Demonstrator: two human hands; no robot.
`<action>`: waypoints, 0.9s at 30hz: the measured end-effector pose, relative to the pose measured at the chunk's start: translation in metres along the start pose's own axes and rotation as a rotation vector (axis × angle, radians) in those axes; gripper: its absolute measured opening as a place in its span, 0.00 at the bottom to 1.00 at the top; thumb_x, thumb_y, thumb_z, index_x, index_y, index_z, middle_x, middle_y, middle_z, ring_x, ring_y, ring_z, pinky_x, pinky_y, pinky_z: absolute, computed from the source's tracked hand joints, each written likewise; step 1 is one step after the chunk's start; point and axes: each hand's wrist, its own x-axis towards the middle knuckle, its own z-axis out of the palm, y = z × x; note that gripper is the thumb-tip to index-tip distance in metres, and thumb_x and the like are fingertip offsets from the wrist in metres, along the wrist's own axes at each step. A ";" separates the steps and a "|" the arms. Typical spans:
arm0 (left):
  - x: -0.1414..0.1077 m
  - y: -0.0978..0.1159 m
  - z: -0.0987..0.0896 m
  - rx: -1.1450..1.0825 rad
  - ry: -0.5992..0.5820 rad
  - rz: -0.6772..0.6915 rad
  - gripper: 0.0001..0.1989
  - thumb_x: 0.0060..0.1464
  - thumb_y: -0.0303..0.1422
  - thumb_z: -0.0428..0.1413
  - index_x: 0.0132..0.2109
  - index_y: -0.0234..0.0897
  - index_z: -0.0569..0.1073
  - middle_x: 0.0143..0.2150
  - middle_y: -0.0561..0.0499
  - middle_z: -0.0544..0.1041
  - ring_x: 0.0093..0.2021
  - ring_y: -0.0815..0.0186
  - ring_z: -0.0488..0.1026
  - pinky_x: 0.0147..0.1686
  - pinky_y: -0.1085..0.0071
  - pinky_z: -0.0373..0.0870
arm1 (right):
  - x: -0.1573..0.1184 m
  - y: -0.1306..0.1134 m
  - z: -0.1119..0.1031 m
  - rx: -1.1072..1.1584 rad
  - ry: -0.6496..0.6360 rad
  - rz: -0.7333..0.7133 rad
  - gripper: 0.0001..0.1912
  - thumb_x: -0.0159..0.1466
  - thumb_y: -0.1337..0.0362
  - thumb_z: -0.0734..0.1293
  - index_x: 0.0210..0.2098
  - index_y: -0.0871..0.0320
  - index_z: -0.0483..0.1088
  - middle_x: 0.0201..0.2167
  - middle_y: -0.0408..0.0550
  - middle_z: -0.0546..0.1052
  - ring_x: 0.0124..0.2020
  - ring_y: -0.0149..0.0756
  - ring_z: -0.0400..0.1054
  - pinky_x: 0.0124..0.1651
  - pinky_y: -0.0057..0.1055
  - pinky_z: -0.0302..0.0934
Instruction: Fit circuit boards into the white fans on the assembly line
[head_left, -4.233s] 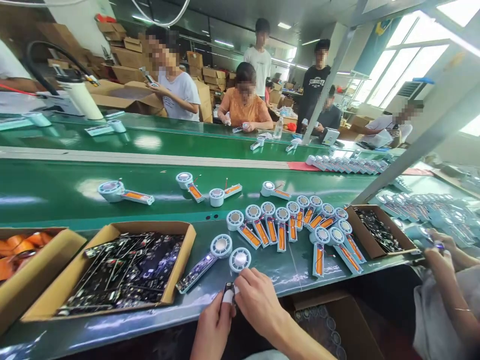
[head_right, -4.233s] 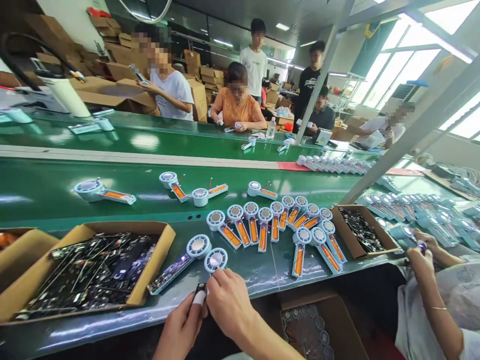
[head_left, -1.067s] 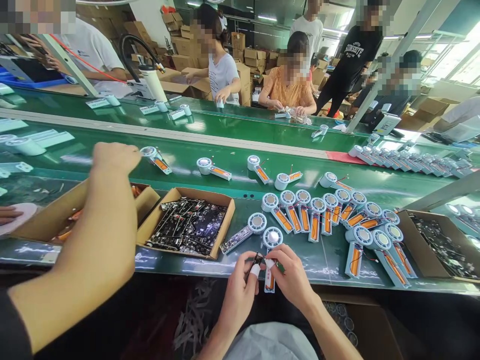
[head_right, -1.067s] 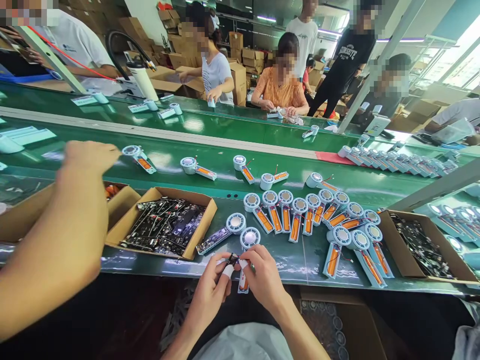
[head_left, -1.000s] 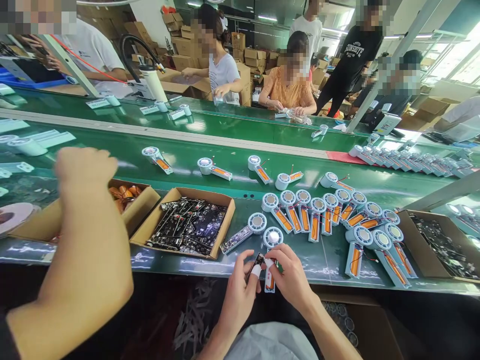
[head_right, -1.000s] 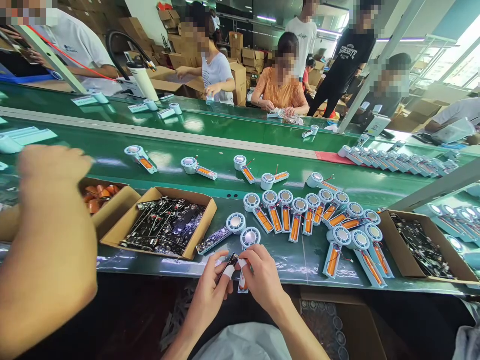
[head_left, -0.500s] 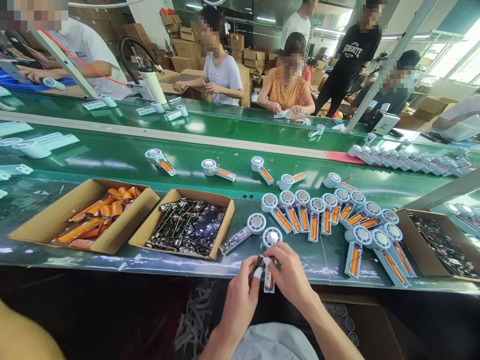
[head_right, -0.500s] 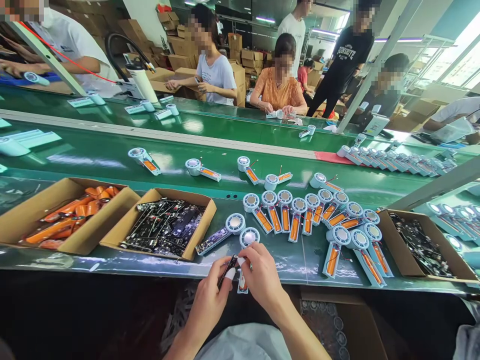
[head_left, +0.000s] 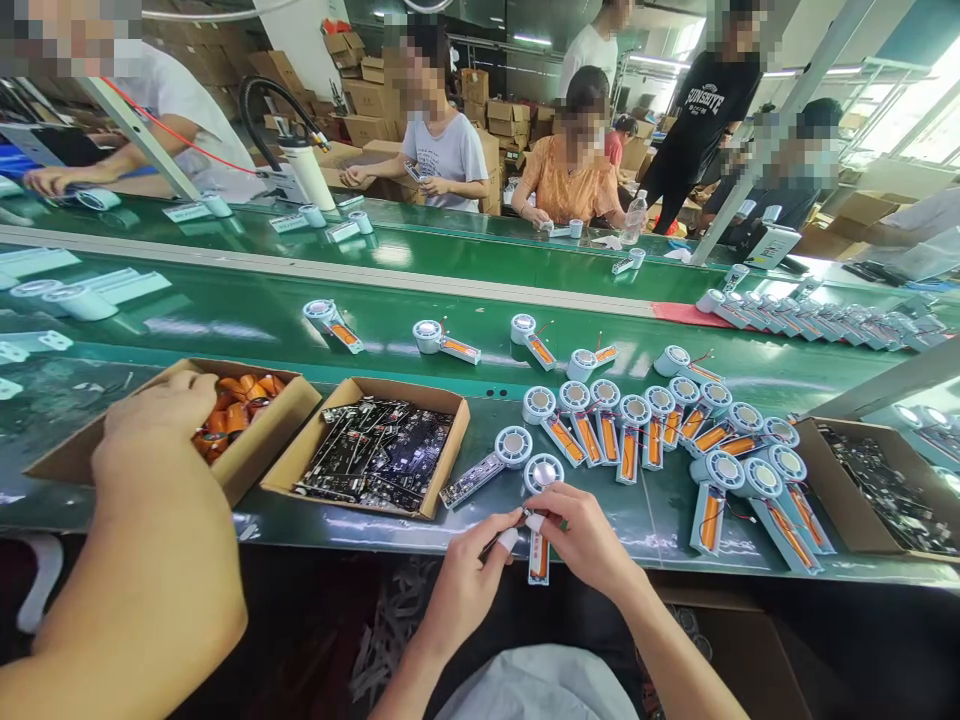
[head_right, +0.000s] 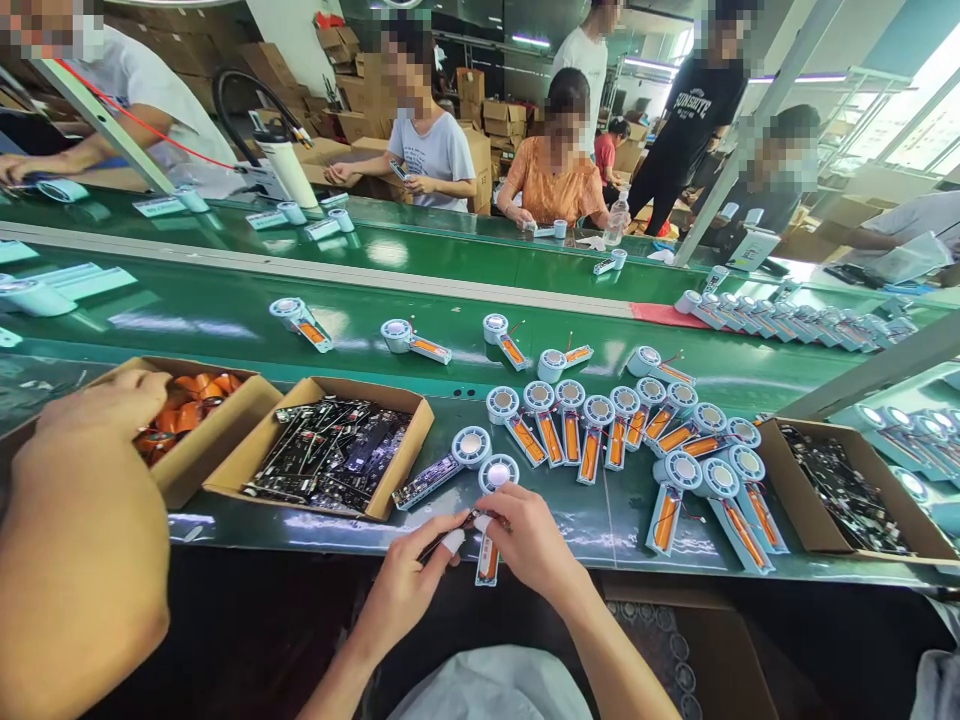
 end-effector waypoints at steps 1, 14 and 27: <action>0.002 0.001 -0.003 -0.026 -0.034 -0.020 0.16 0.60 0.32 0.50 0.49 0.37 0.80 0.42 0.45 0.84 0.33 0.62 0.81 0.33 0.69 0.81 | 0.000 0.000 -0.002 0.019 -0.025 0.001 0.13 0.63 0.77 0.65 0.40 0.55 0.76 0.33 0.44 0.75 0.33 0.33 0.70 0.36 0.27 0.61; 0.004 -0.001 -0.015 0.063 -0.121 -0.131 0.22 0.61 0.32 0.48 0.61 0.41 0.69 0.46 0.46 0.84 0.37 0.62 0.81 0.45 0.64 0.77 | -0.020 0.010 -0.019 0.037 0.103 0.092 0.15 0.68 0.68 0.60 0.51 0.53 0.72 0.46 0.50 0.77 0.44 0.38 0.72 0.45 0.32 0.66; -0.001 0.000 -0.006 0.639 -0.202 0.175 0.32 0.56 0.16 0.41 0.58 0.47 0.75 0.42 0.46 0.78 0.37 0.62 0.80 0.36 0.71 0.76 | -0.018 0.018 0.001 0.649 -0.003 0.283 0.16 0.66 0.52 0.66 0.39 0.58 0.78 0.31 0.47 0.78 0.28 0.33 0.70 0.35 0.32 0.69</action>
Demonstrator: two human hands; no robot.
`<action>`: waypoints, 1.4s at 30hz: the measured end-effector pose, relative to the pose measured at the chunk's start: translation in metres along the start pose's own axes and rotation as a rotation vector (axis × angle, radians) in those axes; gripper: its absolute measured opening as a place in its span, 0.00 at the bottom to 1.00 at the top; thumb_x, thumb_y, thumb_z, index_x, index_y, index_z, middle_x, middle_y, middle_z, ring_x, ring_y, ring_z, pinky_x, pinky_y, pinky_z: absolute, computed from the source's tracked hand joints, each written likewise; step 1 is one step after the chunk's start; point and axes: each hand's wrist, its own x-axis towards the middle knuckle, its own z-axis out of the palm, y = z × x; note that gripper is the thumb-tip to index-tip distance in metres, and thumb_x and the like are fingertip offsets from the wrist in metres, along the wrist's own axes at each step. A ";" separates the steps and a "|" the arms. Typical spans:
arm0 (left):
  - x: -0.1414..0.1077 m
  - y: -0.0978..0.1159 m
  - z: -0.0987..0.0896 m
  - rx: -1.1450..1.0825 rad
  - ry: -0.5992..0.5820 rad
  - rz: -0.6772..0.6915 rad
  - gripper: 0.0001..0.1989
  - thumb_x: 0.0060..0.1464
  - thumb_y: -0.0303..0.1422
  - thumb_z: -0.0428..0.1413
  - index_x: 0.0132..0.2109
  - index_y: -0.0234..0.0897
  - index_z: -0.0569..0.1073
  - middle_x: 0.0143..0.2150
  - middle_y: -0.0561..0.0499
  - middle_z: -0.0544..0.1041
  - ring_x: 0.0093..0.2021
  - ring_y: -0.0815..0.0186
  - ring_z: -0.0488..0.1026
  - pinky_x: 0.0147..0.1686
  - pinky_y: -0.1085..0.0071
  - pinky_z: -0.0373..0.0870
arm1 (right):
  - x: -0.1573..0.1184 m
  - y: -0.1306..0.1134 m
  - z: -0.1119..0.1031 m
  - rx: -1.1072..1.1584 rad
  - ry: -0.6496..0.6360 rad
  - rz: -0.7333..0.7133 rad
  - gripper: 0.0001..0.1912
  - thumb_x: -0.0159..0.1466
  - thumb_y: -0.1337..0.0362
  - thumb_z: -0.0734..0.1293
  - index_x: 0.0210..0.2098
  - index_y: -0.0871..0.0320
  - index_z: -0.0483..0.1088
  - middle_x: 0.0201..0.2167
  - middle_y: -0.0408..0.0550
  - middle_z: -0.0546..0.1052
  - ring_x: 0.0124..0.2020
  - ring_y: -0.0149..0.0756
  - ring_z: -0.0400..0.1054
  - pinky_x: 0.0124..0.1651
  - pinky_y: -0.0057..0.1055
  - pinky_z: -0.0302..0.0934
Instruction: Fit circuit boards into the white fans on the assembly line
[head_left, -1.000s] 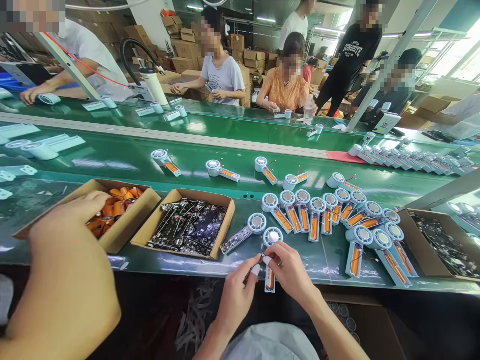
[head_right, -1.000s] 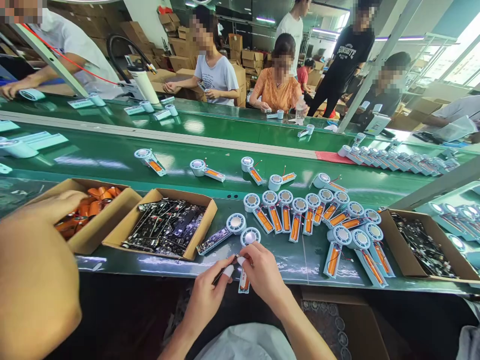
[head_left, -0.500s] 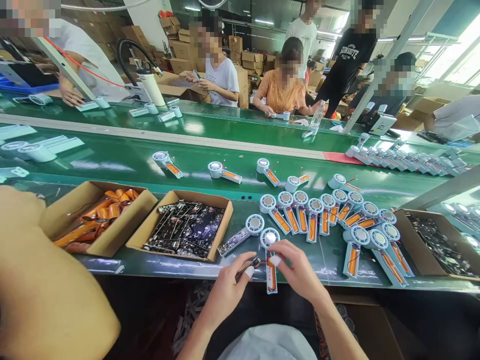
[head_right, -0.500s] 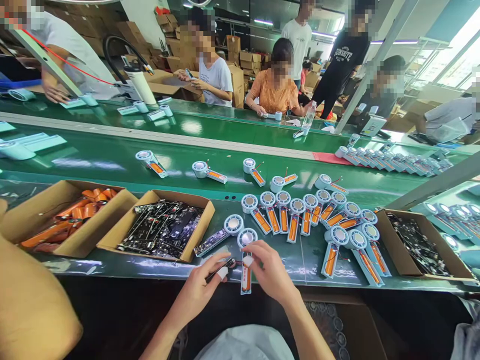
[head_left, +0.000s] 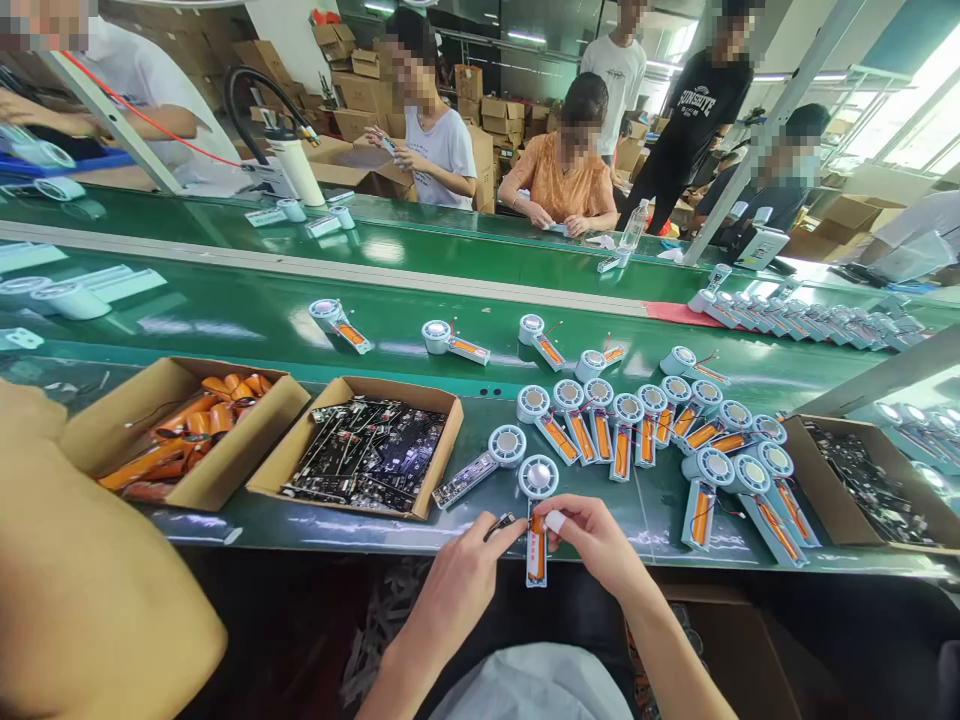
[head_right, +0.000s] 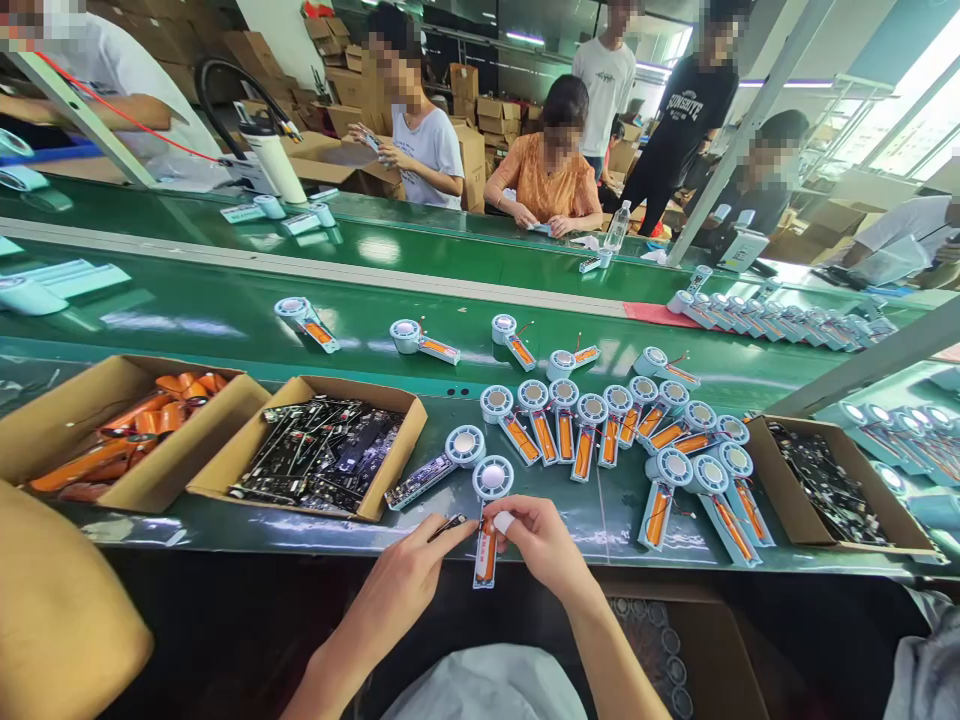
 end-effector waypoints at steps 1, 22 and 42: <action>0.000 0.000 -0.001 0.034 -0.001 0.006 0.33 0.55 0.15 0.40 0.58 0.47 0.75 0.42 0.46 0.77 0.37 0.61 0.80 0.35 0.70 0.76 | 0.001 0.000 0.000 0.012 -0.011 -0.004 0.16 0.65 0.52 0.67 0.40 0.58 0.78 0.32 0.47 0.79 0.30 0.34 0.71 0.37 0.33 0.70; 0.001 0.001 0.012 -0.438 0.140 -0.273 0.20 0.59 0.27 0.45 0.57 0.39 0.67 0.39 0.45 0.83 0.35 0.58 0.82 0.36 0.63 0.76 | 0.010 0.009 0.027 -0.840 0.263 -0.561 0.14 0.67 0.74 0.59 0.44 0.56 0.73 0.38 0.51 0.75 0.37 0.37 0.72 0.40 0.31 0.69; 0.001 0.013 0.027 -0.324 0.445 -0.155 0.16 0.61 0.25 0.45 0.50 0.39 0.74 0.46 0.45 0.84 0.46 0.58 0.82 0.43 0.63 0.80 | 0.007 -0.024 0.028 -1.316 0.077 -0.484 0.14 0.59 0.81 0.64 0.35 0.55 0.69 0.38 0.49 0.72 0.33 0.40 0.65 0.35 0.34 0.61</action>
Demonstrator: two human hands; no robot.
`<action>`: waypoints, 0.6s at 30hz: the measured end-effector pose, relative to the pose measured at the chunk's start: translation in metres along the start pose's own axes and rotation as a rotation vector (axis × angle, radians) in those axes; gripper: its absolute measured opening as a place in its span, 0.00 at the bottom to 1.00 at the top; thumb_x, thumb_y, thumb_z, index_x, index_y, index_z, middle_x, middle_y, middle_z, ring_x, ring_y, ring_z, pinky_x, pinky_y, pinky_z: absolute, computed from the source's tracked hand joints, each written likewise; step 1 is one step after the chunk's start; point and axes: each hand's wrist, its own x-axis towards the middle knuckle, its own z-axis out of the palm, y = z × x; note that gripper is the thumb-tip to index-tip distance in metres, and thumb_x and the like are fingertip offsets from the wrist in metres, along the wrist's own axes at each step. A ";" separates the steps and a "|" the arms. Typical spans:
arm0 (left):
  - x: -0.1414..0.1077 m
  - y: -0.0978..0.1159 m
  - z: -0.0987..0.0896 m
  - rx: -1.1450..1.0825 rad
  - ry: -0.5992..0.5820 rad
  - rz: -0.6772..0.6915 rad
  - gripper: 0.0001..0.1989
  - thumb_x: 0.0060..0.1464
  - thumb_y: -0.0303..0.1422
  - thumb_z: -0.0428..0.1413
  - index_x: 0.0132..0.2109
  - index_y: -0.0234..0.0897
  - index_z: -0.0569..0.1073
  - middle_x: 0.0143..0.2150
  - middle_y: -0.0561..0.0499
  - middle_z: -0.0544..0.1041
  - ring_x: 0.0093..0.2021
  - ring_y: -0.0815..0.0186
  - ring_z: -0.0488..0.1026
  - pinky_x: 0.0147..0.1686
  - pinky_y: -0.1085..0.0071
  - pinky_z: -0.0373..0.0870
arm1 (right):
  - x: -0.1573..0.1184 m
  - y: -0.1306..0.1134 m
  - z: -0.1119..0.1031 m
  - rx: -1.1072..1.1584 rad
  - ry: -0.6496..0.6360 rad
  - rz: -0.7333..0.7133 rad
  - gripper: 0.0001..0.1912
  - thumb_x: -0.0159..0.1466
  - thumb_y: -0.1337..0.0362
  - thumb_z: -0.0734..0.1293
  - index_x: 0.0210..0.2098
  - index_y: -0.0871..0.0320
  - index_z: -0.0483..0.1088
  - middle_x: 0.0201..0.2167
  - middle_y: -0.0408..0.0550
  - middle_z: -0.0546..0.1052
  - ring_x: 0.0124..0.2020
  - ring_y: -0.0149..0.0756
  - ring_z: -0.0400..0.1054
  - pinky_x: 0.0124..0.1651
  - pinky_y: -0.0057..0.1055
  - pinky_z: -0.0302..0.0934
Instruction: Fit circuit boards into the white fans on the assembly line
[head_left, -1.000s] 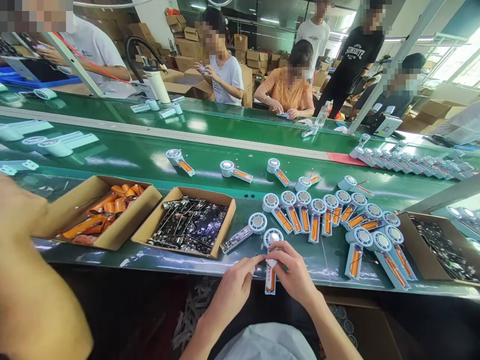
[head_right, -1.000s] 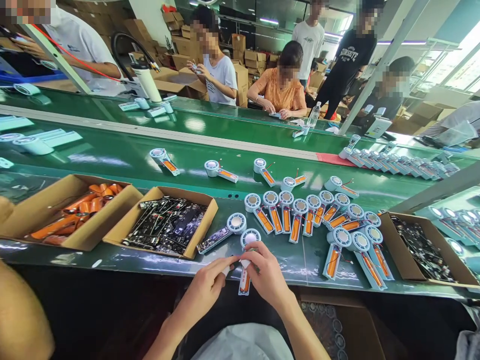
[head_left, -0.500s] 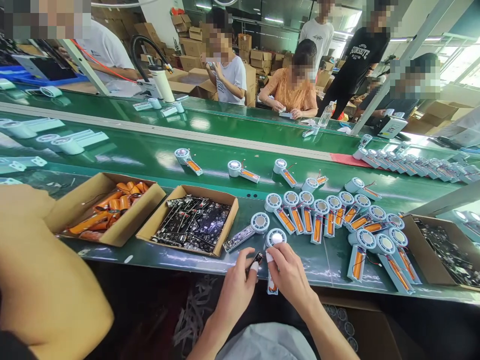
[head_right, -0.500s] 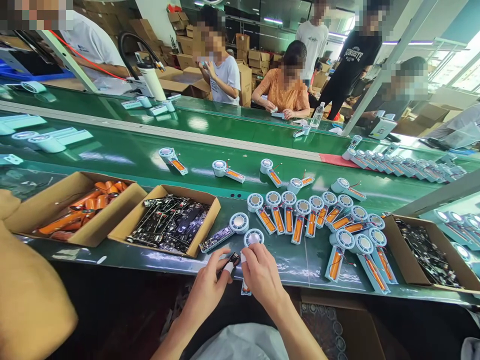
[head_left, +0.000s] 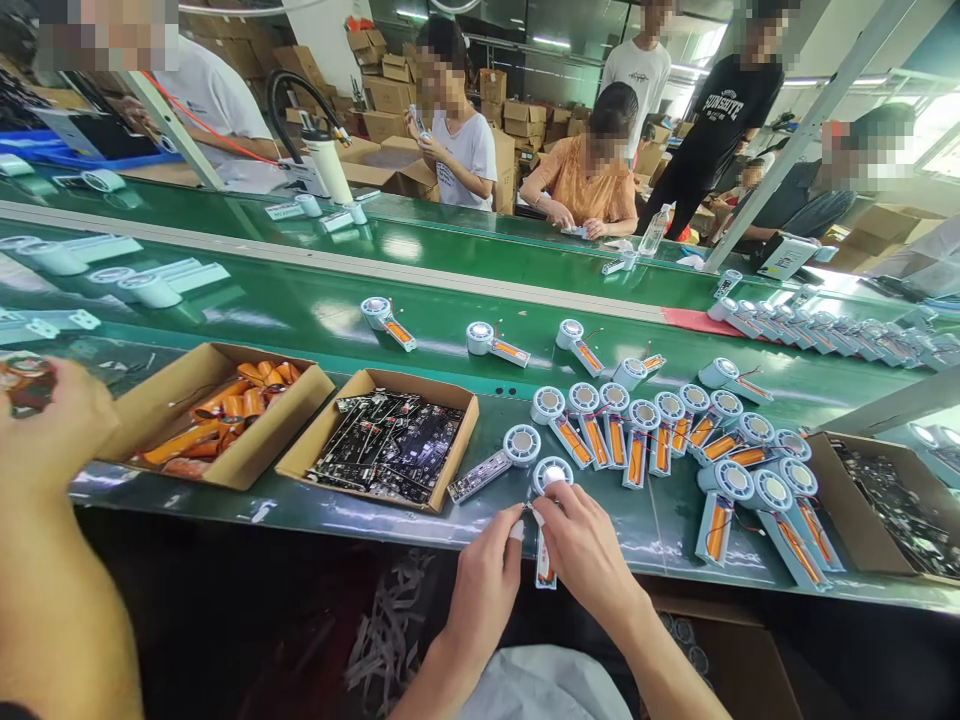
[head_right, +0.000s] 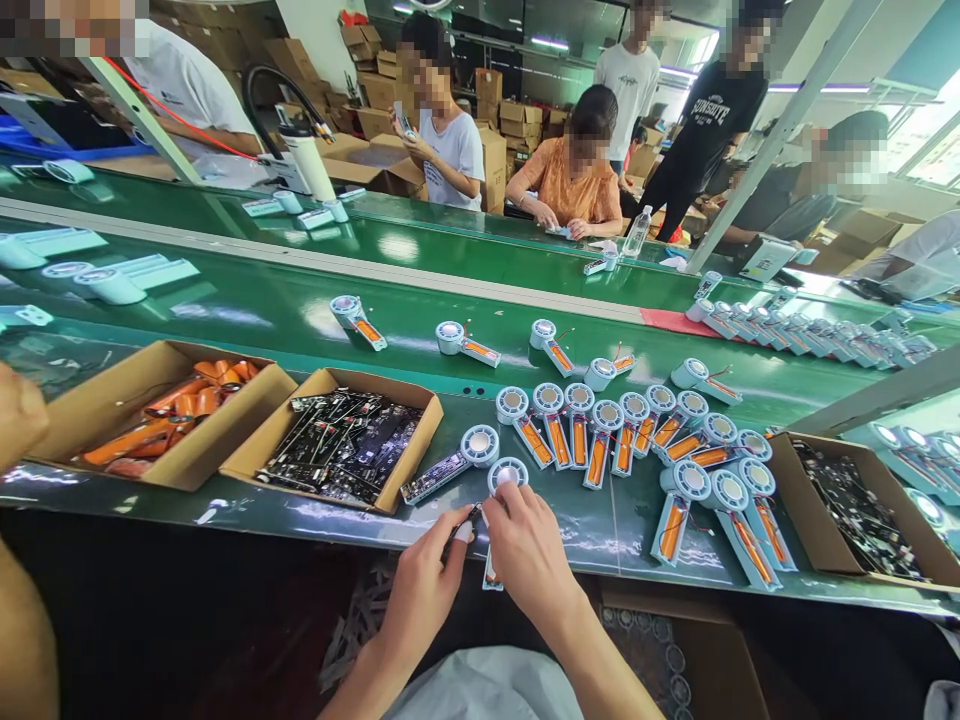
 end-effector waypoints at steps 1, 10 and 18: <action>-0.001 -0.001 0.002 0.018 0.024 0.041 0.17 0.61 0.24 0.45 0.50 0.39 0.74 0.47 0.44 0.83 0.47 0.58 0.82 0.44 0.63 0.80 | 0.000 0.000 -0.001 0.011 -0.005 0.008 0.13 0.60 0.80 0.63 0.36 0.55 0.69 0.37 0.49 0.72 0.33 0.40 0.66 0.35 0.34 0.61; 0.003 0.006 -0.004 -0.140 -0.023 -0.059 0.14 0.62 0.27 0.48 0.48 0.38 0.77 0.45 0.45 0.84 0.40 0.59 0.84 0.40 0.67 0.82 | -0.002 0.005 0.009 0.509 0.137 0.208 0.13 0.66 0.74 0.61 0.41 0.54 0.75 0.39 0.49 0.74 0.38 0.37 0.71 0.41 0.30 0.66; 0.005 0.010 -0.002 -0.247 -0.044 -0.161 0.13 0.61 0.30 0.49 0.47 0.37 0.77 0.44 0.45 0.84 0.37 0.59 0.84 0.38 0.66 0.82 | -0.005 0.003 0.015 0.750 0.230 0.266 0.09 0.66 0.72 0.63 0.35 0.56 0.74 0.35 0.47 0.74 0.35 0.34 0.70 0.37 0.26 0.65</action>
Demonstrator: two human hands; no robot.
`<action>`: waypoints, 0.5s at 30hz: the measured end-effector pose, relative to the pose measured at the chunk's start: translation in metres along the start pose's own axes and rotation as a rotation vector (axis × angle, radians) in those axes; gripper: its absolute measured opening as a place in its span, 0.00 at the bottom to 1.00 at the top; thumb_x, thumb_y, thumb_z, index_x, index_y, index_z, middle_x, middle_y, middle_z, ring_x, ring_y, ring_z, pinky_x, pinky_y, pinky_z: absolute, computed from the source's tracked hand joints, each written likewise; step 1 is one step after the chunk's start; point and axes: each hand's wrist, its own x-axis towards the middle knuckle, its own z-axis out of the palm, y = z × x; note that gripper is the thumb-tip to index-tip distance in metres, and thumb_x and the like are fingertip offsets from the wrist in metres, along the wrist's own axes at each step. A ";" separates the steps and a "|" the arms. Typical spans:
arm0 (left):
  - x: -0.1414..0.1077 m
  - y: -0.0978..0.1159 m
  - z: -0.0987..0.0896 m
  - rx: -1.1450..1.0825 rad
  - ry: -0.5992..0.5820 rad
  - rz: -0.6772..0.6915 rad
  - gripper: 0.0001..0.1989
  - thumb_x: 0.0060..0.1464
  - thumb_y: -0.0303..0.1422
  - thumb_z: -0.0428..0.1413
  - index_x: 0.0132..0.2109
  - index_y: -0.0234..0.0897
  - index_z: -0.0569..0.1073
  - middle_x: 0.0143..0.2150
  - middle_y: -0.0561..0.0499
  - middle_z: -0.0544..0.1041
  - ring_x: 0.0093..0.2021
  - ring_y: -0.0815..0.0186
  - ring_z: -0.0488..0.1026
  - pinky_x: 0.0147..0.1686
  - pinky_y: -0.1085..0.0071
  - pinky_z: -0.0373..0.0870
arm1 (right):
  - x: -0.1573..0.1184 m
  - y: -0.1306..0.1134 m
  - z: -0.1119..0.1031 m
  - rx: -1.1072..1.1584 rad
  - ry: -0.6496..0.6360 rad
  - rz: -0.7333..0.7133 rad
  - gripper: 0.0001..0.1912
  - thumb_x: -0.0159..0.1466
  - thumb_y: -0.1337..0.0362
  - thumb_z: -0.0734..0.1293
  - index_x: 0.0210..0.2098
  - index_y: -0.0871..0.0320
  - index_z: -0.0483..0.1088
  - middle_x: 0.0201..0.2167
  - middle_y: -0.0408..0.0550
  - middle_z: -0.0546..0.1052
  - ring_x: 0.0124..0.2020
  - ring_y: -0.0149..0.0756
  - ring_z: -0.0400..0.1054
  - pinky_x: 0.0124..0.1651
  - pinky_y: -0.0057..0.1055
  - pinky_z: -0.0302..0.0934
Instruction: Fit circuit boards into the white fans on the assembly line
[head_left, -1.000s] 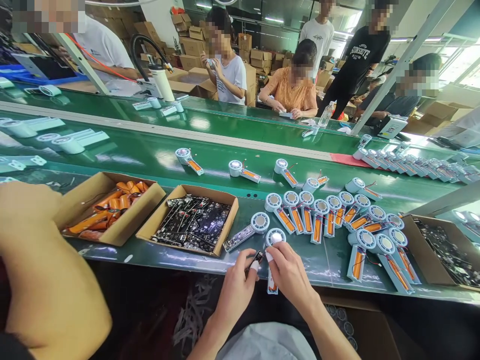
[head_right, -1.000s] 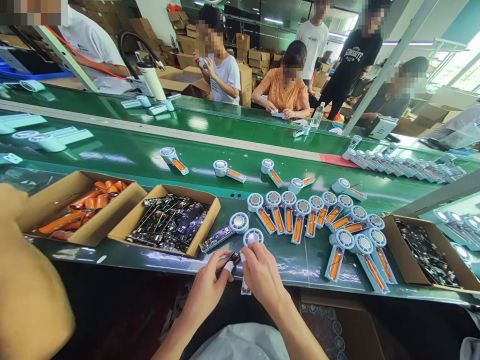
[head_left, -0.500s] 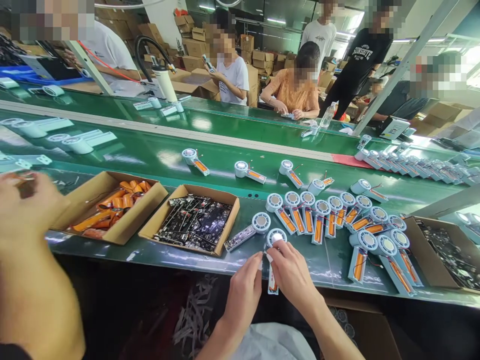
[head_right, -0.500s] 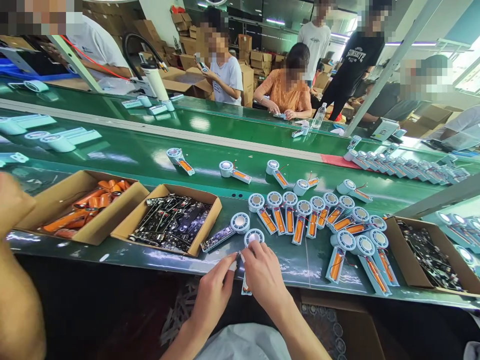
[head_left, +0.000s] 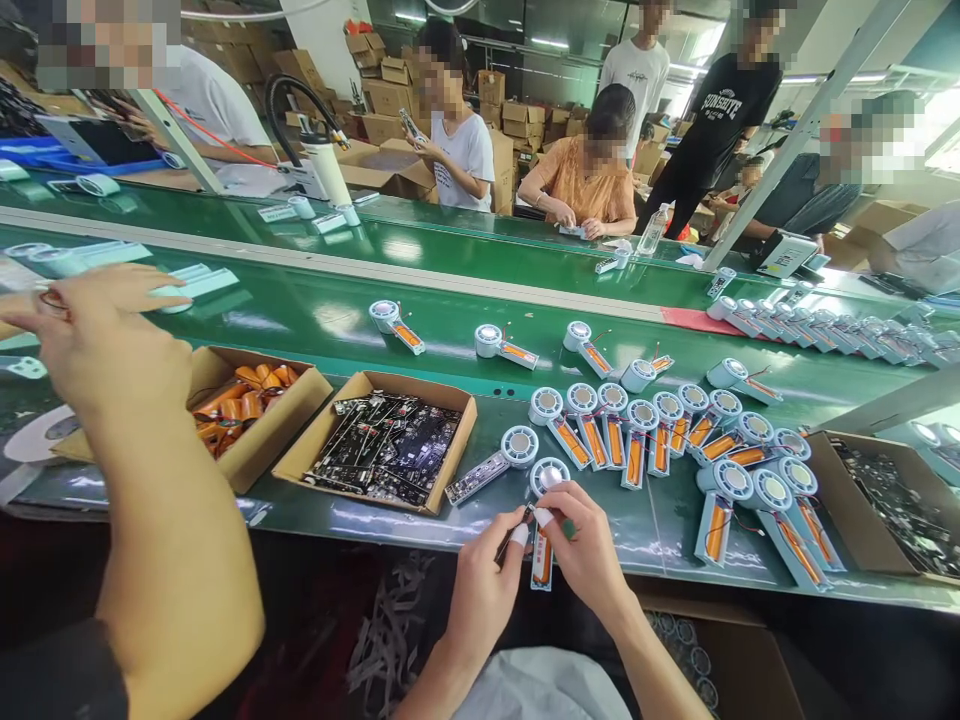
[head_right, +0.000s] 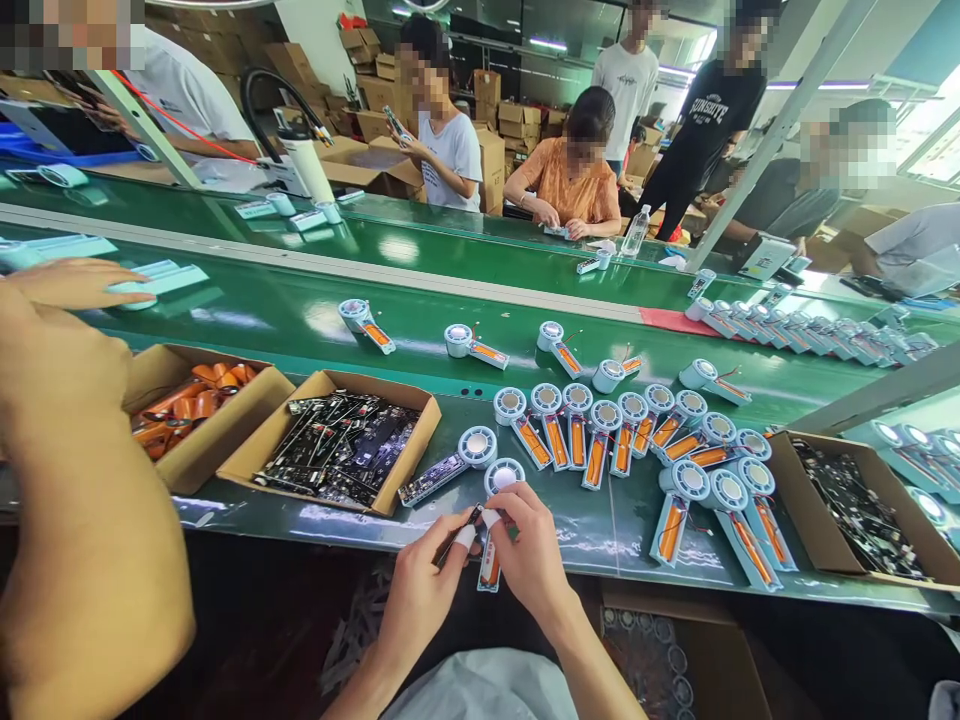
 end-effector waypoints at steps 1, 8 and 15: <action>0.000 -0.001 0.000 0.043 0.016 0.037 0.14 0.61 0.29 0.49 0.47 0.38 0.77 0.44 0.45 0.84 0.41 0.57 0.83 0.41 0.64 0.81 | 0.000 0.001 0.000 -0.005 -0.002 -0.018 0.09 0.66 0.72 0.63 0.35 0.56 0.74 0.36 0.47 0.74 0.35 0.34 0.70 0.38 0.26 0.65; 0.003 0.001 -0.003 -0.025 -0.039 -0.027 0.14 0.61 0.32 0.50 0.47 0.38 0.78 0.42 0.45 0.84 0.36 0.59 0.83 0.36 0.66 0.81 | 0.003 0.006 -0.002 0.071 0.006 0.017 0.07 0.66 0.71 0.64 0.34 0.55 0.73 0.35 0.46 0.73 0.34 0.34 0.69 0.37 0.26 0.64; 0.005 0.004 -0.002 -0.167 -0.092 -0.165 0.13 0.60 0.35 0.52 0.46 0.37 0.78 0.36 0.46 0.82 0.29 0.61 0.80 0.23 0.71 0.77 | 0.002 0.011 -0.002 0.108 0.004 0.009 0.07 0.65 0.70 0.65 0.34 0.55 0.74 0.35 0.46 0.72 0.34 0.33 0.68 0.37 0.27 0.63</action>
